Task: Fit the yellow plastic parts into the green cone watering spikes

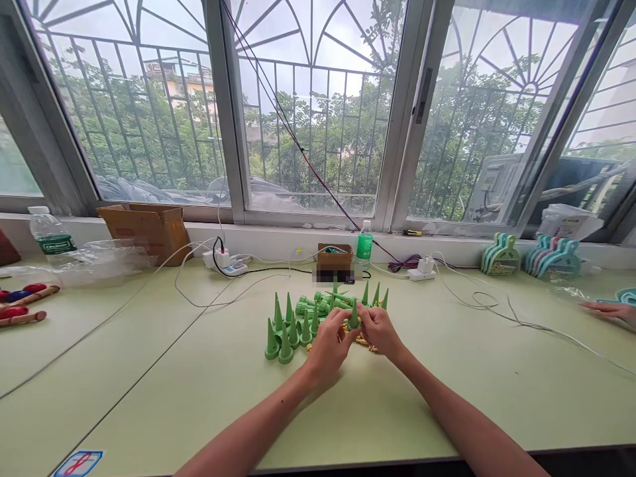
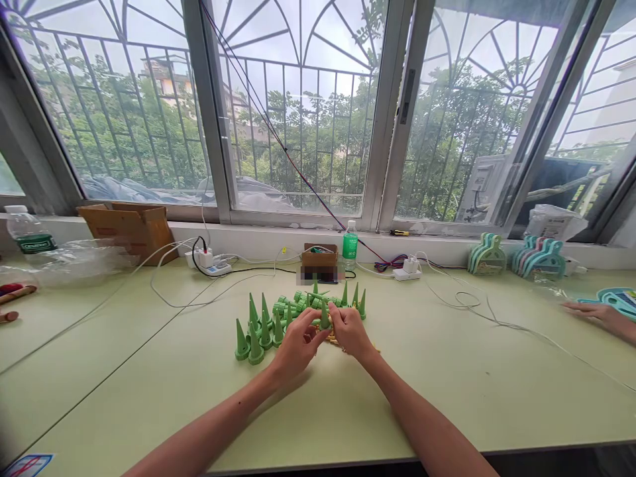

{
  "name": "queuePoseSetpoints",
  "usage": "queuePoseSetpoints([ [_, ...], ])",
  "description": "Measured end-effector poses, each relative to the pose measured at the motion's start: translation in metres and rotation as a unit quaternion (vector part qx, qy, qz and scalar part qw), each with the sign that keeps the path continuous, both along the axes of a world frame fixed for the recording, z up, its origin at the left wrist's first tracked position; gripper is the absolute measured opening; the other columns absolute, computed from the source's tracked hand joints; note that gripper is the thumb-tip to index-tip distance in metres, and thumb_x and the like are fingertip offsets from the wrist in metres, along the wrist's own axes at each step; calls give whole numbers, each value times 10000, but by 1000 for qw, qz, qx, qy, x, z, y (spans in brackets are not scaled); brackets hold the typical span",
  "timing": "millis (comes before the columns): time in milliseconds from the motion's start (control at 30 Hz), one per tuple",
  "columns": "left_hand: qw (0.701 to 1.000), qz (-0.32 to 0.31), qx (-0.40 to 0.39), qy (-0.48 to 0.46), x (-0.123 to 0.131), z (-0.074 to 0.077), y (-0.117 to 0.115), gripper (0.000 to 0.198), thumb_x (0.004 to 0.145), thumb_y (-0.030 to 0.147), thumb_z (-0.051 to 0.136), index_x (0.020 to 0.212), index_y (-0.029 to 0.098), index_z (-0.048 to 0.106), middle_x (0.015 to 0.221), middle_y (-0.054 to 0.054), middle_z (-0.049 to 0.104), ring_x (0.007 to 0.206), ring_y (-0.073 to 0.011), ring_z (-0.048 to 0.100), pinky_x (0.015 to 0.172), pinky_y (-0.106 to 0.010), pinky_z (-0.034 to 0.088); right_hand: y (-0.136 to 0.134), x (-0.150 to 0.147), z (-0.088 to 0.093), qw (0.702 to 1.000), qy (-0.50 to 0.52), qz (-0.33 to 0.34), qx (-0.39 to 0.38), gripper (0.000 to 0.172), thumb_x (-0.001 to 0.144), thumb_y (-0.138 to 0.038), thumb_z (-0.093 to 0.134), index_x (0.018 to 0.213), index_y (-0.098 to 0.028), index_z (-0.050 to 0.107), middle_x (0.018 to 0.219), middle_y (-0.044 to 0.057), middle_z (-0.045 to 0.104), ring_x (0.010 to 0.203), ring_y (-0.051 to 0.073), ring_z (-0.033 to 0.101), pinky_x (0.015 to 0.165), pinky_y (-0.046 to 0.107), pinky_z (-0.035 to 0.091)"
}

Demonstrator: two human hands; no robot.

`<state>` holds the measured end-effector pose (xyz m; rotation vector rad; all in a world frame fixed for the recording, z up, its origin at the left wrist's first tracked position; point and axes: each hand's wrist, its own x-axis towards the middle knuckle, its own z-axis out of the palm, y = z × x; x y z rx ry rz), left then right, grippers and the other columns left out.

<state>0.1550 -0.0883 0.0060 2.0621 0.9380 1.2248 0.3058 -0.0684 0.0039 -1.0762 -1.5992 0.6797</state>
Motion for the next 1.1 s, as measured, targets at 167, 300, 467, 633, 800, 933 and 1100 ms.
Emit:
queuePoseSetpoints([
  [167, 1000, 1, -5, -14, 1, 3, -1, 228, 911, 321, 538, 1108, 209, 569, 1059, -52, 593, 541, -81, 506, 479, -222, 421, 2, 1, -2, 999, 51, -12, -7, 636, 904, -636, 443, 441, -210, 353, 337, -37, 355, 313, 83, 344, 346, 221, 260],
  [300, 999, 16, -9, -32, 1, 4, -1, 261, 911, 366, 541, 1113, 200, 553, 1097, -65, 614, 484, -59, 489, 457, -218, 424, 1, 1, -1, 994, 104, -14, -10, 611, 894, -641, 466, 470, -214, 356, 357, -46, 359, 302, 82, 356, 333, 216, 267],
  [467, 996, 52, -44, -59, 2, 6, -1, 311, 916, 479, 504, 929, 173, 555, 808, -19, 625, 413, -63, 466, 399, -204, 376, 0, 3, 2, 990, 138, -10, -10, 593, 899, -668, 438, 523, -213, 384, 394, -51, 380, 307, 79, 357, 320, 208, 276],
  [633, 980, -18, -175, -98, 3, 7, 2, 552, 891, 640, 419, 657, 154, 531, 540, 20, 498, 363, -86, 476, 340, -190, 328, 0, 3, 0, 995, 101, 13, 8, 581, 924, -659, 401, 555, -210, 386, 411, -55, 383, 325, 78, 362, 348, 209, 273],
  [800, 944, -75, -292, -134, 3, 7, 4, 613, 824, 720, 463, 657, 136, 544, 695, -39, 600, 403, -86, 521, 343, -202, 375, -3, 3, 2, 998, 8, 35, 42, 580, 941, -630, 404, 550, -200, 402, 434, -34, 437, 394, 90, 393, 425, 224, 312],
  [933, 938, -81, -305, -147, 2, 7, 5, 589, 803, 713, 515, 700, 134, 552, 712, -19, 580, 397, -70, 513, 345, -196, 378, -5, 3, 5, 998, -2, 49, 27, 591, 940, -648, 379, 549, -206, 397, 408, -35, 436, 387, 97, 388, 438, 232, 320],
  [1100, 940, -97, -288, -153, -1, 9, 3, 548, 808, 682, 548, 748, 137, 554, 669, 7, 536, 424, -73, 513, 361, -190, 385, -4, 3, 4, 998, 13, 63, 20, 574, 946, -628, 392, 559, -204, 398, 402, -43, 433, 363, 87, 369, 421, 230, 299],
])
